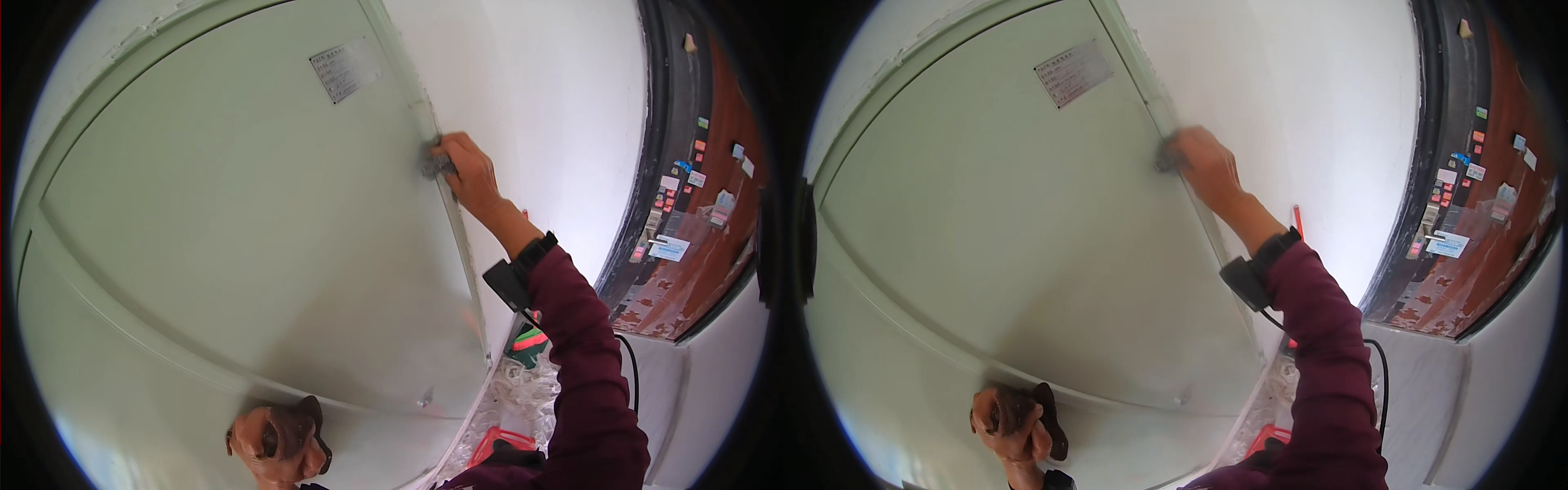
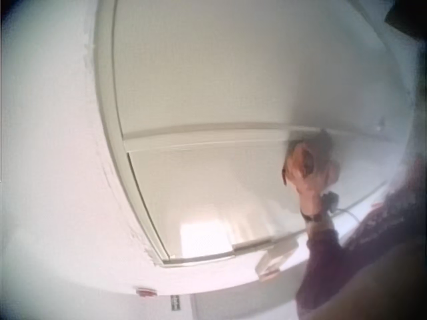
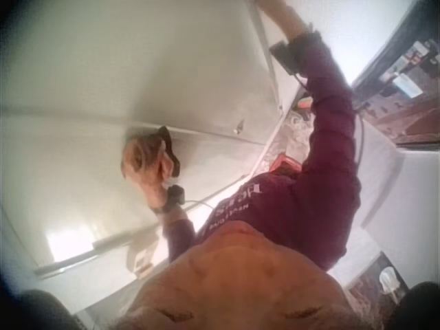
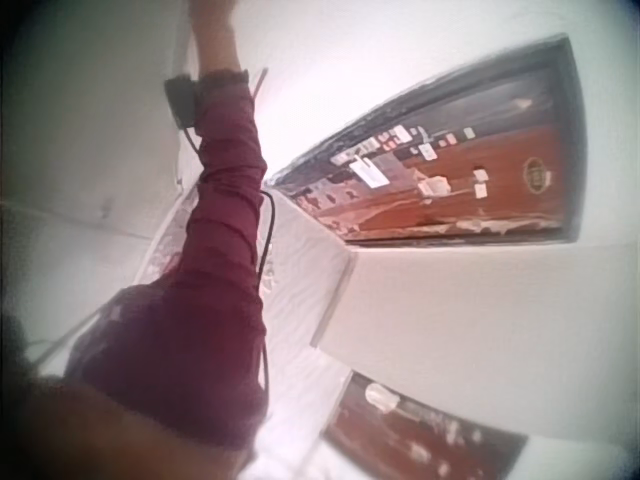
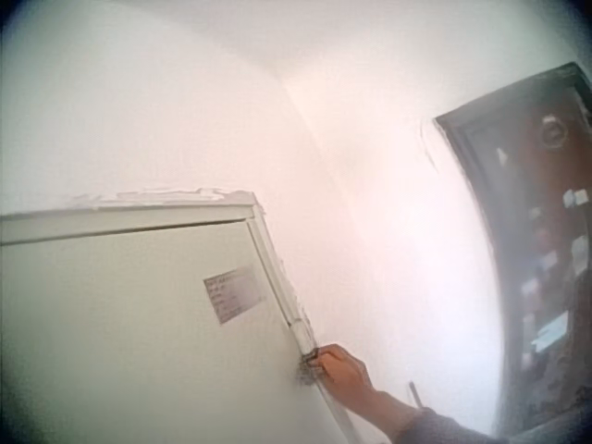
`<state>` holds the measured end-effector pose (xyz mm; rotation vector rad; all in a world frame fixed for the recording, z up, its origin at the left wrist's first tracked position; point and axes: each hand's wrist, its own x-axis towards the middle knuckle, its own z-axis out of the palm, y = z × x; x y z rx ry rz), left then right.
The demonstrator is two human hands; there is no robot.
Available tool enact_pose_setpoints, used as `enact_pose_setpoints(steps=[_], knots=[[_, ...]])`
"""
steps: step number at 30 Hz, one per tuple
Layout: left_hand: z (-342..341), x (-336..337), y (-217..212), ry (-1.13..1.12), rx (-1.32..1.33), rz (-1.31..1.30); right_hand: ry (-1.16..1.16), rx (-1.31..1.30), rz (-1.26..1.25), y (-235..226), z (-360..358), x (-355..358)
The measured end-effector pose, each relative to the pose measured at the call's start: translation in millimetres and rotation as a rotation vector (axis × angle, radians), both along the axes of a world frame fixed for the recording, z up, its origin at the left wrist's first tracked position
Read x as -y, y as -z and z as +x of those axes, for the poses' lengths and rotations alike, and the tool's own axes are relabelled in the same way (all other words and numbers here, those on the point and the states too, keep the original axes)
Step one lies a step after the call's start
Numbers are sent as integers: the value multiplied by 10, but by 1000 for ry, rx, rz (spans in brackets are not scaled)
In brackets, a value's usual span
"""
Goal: The person is sanding and cleaning a metal utility box and the adjacent wall edge using a sanding block, steel wool, and a cloth.
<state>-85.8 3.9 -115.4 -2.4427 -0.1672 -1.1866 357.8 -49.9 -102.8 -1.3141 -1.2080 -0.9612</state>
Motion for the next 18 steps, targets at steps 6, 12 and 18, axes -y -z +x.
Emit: enact_pose_setpoints(steps=[6,12,18], knots=[[4,-23,14,53,26,-74,-7,21,94,-35,90,-78],[-61,-101,41,-14,17,20,16,-193,-28,725,-71,-60],[-110,-112,40,-34,12,33,-100,-242,237,530,33,-37]])
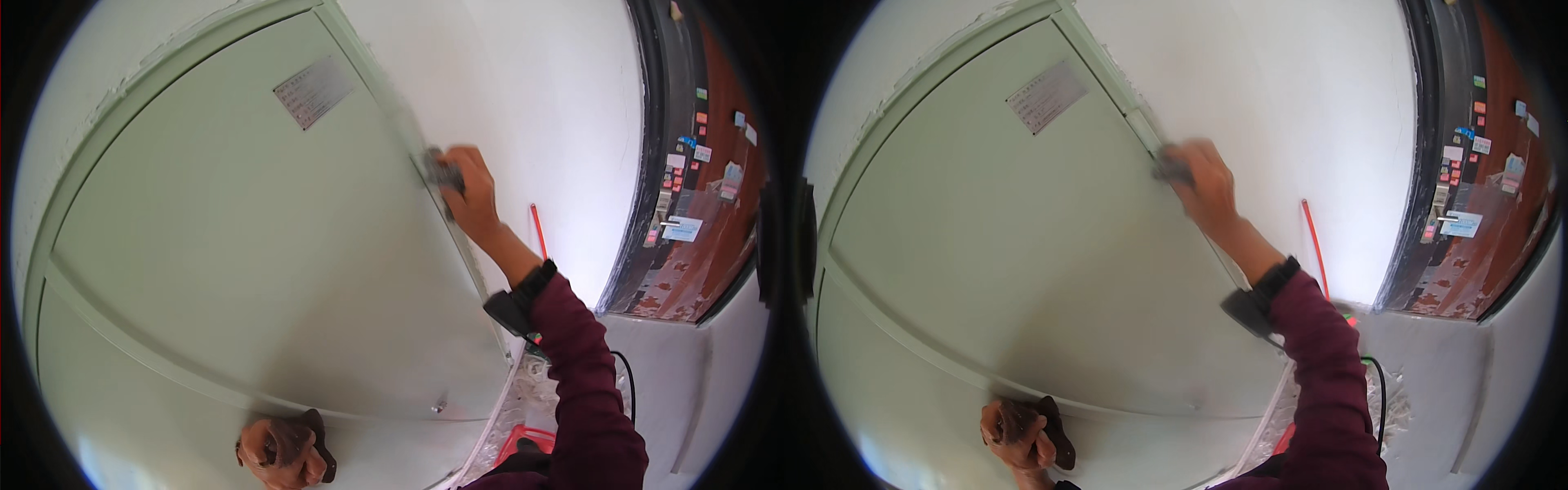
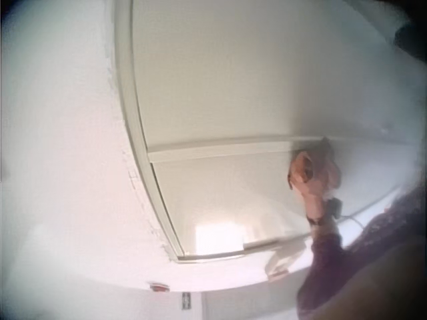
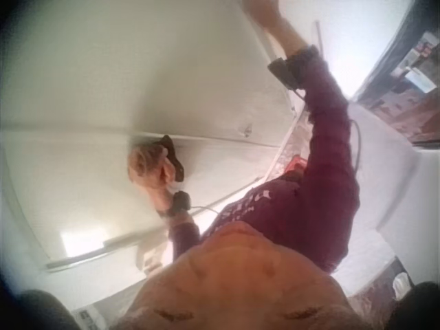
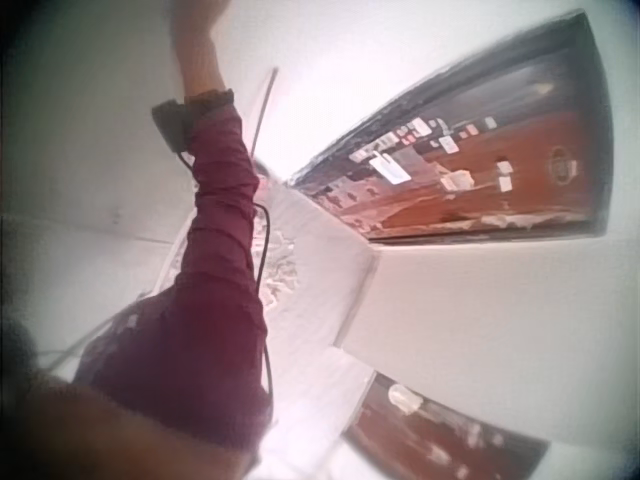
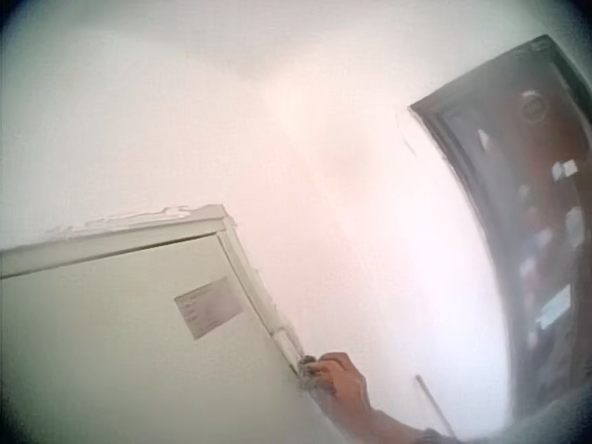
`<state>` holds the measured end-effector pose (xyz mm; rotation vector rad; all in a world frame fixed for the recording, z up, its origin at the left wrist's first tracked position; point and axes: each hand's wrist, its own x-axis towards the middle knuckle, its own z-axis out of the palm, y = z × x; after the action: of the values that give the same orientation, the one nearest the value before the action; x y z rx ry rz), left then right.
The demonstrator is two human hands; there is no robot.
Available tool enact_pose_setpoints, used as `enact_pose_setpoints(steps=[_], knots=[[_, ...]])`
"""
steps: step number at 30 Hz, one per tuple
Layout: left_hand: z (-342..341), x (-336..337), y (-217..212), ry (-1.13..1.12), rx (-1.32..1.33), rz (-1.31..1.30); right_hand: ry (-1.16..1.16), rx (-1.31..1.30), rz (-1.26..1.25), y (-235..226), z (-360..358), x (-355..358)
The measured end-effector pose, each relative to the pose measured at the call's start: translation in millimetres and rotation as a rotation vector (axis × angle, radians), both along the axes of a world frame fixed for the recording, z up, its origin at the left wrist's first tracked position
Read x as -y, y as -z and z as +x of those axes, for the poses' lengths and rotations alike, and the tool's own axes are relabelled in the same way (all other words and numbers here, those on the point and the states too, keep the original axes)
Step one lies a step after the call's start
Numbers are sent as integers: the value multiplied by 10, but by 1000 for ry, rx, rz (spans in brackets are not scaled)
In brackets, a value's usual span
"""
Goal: The person is sanding and cleaning a metal utility box and the adjacent wall edge using a sanding block, steel wool, and a cloth.
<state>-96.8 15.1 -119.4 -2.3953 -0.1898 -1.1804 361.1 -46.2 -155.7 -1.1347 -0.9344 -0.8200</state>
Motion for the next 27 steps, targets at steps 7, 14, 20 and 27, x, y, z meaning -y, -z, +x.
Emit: enact_pose_setpoints(steps=[7,14,20,27], knots=[[18,-49,35,104,31,-91,85,120,75,-135,-308,-231],[67,2,13,61,13,-26,-18,78,171,-569,-379,-530],[74,78,-45,12,-56,99,-108,130,244,-424,-890,-511],[164,77,-68,91,-26,105,-134,-115,226,529,-1015,-597]])
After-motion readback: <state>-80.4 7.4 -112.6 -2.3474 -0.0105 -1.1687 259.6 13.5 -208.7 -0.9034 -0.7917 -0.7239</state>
